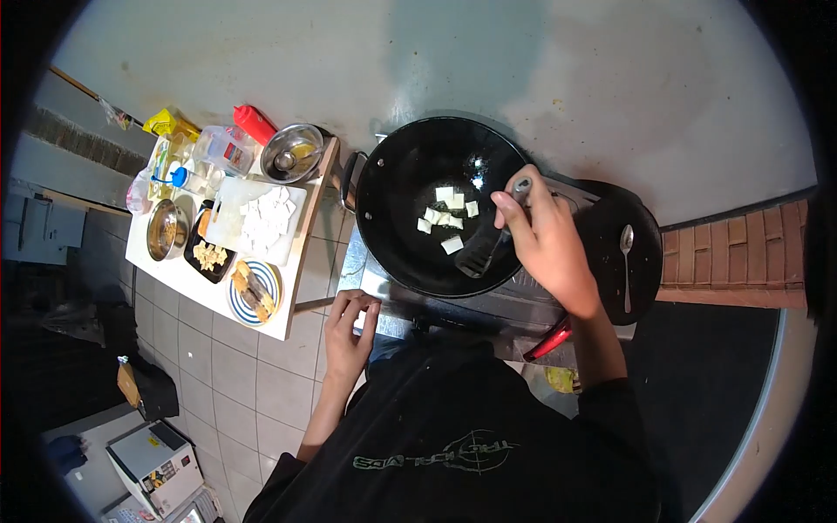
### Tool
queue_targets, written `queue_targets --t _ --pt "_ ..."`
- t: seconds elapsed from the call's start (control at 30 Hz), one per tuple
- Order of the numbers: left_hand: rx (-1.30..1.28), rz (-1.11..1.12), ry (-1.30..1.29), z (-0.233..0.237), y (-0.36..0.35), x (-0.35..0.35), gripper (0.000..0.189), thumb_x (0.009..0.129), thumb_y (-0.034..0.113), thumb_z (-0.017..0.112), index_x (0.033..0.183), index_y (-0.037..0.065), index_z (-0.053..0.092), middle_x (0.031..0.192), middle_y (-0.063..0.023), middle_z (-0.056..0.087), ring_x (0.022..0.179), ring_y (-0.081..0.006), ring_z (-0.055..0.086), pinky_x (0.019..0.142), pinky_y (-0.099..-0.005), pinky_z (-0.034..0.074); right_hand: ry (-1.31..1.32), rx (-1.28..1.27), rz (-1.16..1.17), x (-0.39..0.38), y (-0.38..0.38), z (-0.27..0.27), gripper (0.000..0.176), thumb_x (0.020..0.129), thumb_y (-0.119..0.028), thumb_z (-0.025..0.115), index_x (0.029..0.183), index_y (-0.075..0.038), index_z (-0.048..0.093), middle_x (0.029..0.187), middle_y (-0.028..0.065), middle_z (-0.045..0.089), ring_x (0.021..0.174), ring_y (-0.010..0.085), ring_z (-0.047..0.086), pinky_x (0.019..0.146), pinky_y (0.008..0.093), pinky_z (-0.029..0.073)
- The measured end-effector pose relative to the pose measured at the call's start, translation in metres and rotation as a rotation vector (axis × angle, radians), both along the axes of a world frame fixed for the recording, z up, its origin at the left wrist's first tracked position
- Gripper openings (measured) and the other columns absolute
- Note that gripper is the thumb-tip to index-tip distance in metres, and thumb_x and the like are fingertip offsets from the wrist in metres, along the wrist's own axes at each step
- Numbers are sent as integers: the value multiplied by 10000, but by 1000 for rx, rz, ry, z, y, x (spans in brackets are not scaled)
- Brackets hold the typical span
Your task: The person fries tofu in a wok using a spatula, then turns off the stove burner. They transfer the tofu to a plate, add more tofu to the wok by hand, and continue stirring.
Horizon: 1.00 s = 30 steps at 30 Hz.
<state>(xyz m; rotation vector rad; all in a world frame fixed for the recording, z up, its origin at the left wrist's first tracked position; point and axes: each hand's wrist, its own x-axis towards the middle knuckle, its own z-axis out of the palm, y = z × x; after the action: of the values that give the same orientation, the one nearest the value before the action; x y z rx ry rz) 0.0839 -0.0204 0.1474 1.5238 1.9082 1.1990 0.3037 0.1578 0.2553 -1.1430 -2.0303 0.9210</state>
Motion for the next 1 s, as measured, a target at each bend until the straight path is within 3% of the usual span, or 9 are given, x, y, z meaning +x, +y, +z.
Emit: queue_targets --t 0.17,0.4,0.47,0.5,0.63,1.0 --pt "10 31 -42 -8 -3 -14 51 870 -3 643 901 -41 659 906 -107 595 780 -212 591 705 -322 481 -144 -39 -60 -17 4 -18 365 989 -249 539 1103 92 473 694 230 630 667 396 651 632 441 492" --pt "1 42 -28 -33 0 -31 77 883 50 656 896 -23 637 868 -114 605 763 -225 614 685 -327 485 -88 68 -122 -20 7 -26 261 984 -235 543 1006 17 484 667 203 602 664 429 611 607 473 453" --pt "-212 38 -103 -49 3 -36 121 892 101 657 890 -16 626 863 -120 617 760 -236 624 661 -346 481 -123 123 -167 -16 5 -16 231 982 -232 543 973 -13 469 664 191 589 674 434 596 598 482 431" --pt "-293 2 -25 -62 3 -40 179 896 188 662 899 11 634 877 -133 634 781 -283 642 669 -393 491 -137 99 -188 -15 3 -10 233 983 -238 540 967 -17 468 664 187 583 675 425 597 604 478 430" --pt "-466 -31 170 -92 5 -41 247 876 296 662 931 55 659 908 -157 652 846 -374 640 721 -476 506 -124 119 -133 -11 5 -10 239 992 -247 518 950 -22 451 672 188 569 681 430 585 613 473 431" --pt "-602 79 423 -105 13 -35 302 818 339 710 861 42 666 898 -158 670 806 -363 669 692 -482 526 -97 169 -10 -10 29 -26 177 979 -183 529 968 -30 441 740 198 577 744 451 572 640 473 435"
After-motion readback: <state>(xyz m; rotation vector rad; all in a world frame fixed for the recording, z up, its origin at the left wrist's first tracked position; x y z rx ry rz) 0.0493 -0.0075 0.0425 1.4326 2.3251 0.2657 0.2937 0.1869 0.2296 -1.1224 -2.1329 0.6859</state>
